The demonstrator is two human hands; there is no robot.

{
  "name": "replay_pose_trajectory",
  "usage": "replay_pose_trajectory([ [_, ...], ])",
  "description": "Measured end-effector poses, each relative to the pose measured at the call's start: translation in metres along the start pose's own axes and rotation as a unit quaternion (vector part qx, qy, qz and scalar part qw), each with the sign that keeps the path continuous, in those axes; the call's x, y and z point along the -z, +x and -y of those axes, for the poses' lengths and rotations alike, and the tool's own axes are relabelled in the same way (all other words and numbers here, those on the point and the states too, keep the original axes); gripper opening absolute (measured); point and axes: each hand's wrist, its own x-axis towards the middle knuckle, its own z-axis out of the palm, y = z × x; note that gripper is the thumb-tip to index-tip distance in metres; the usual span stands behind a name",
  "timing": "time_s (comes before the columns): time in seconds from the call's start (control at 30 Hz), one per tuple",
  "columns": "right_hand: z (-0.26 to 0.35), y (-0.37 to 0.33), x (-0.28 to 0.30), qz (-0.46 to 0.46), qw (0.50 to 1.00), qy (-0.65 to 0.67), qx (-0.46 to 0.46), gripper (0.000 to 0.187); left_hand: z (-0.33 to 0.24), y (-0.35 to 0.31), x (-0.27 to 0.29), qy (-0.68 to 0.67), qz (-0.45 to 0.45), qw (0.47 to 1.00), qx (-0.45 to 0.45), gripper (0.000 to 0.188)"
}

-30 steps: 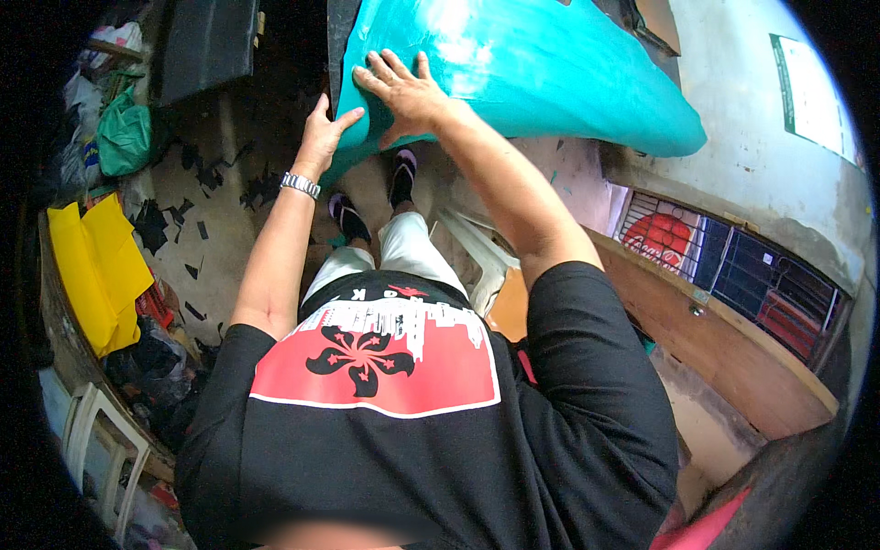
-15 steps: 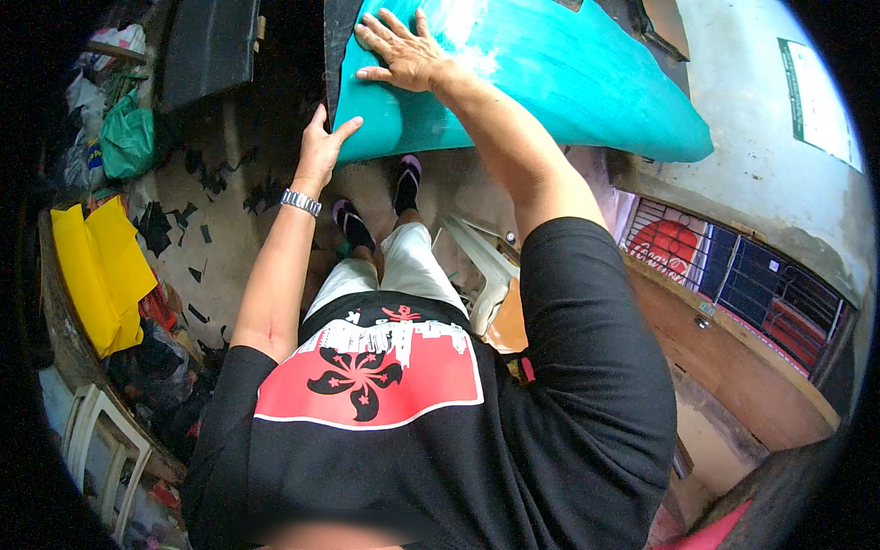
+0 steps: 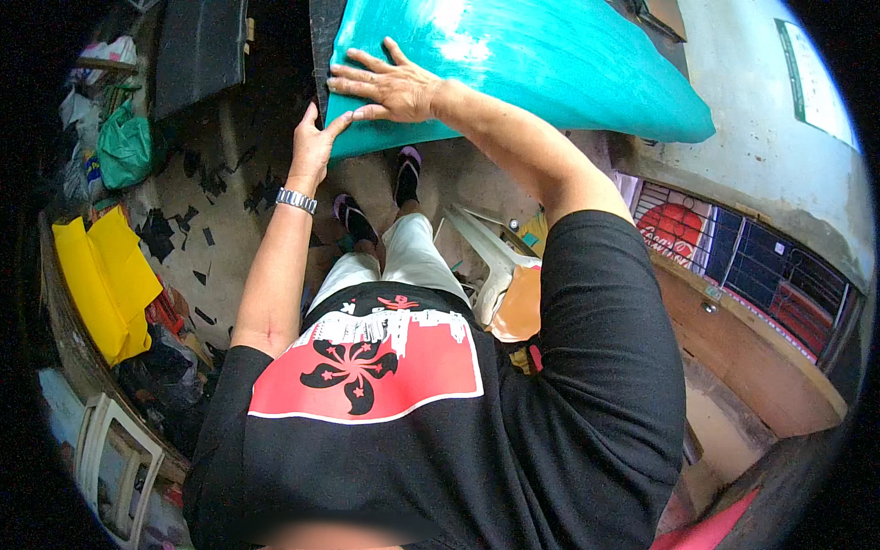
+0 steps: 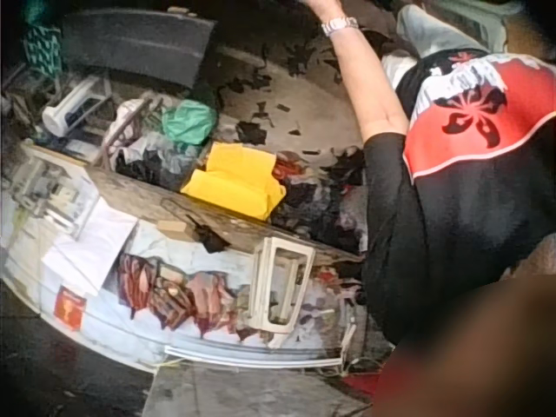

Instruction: The person repeatedly scoops a viscous substance from a yellow container and spreads it by hand over a large teal sheet on a workbench. They smooth the surface, lift and reposition the sheet, and continue applying the substance across its area.

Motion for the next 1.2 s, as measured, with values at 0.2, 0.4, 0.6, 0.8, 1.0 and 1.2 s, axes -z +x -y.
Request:
replay_pose_trajectory([
  [0.2,0.028,-0.055,0.024,-0.011,0.949,0.255,-0.186,0.053,-0.002,0.002,0.000,0.052,-0.001,0.998,0.033,0.051],
  [0.4,0.085,-0.080,0.017,0.005,0.928,0.107,-0.358,0.109,-0.004,0.003,0.000,-0.013,0.016,0.999,0.040,0.057],
  [0.6,0.085,-0.053,0.004,-0.030,0.939,0.049,-0.338,0.112,-0.001,-0.005,0.011,0.065,-0.005,0.998,-0.011,0.065],
  [0.8,0.093,-0.029,0.005,-0.075,0.946,0.048,-0.313,0.119,0.008,-0.027,0.019,0.094,-0.054,0.994,-0.020,0.045],
  [1.0,0.094,-0.006,-0.001,-0.104,0.954,0.061,-0.275,0.117,0.012,-0.029,0.018,0.125,-0.087,0.987,-0.040,0.028],
  [1.2,0.095,-0.003,0.009,-0.054,0.970,0.066,-0.227,0.081,0.020,-0.027,0.006,0.014,-0.119,0.992,-0.027,0.027],
])
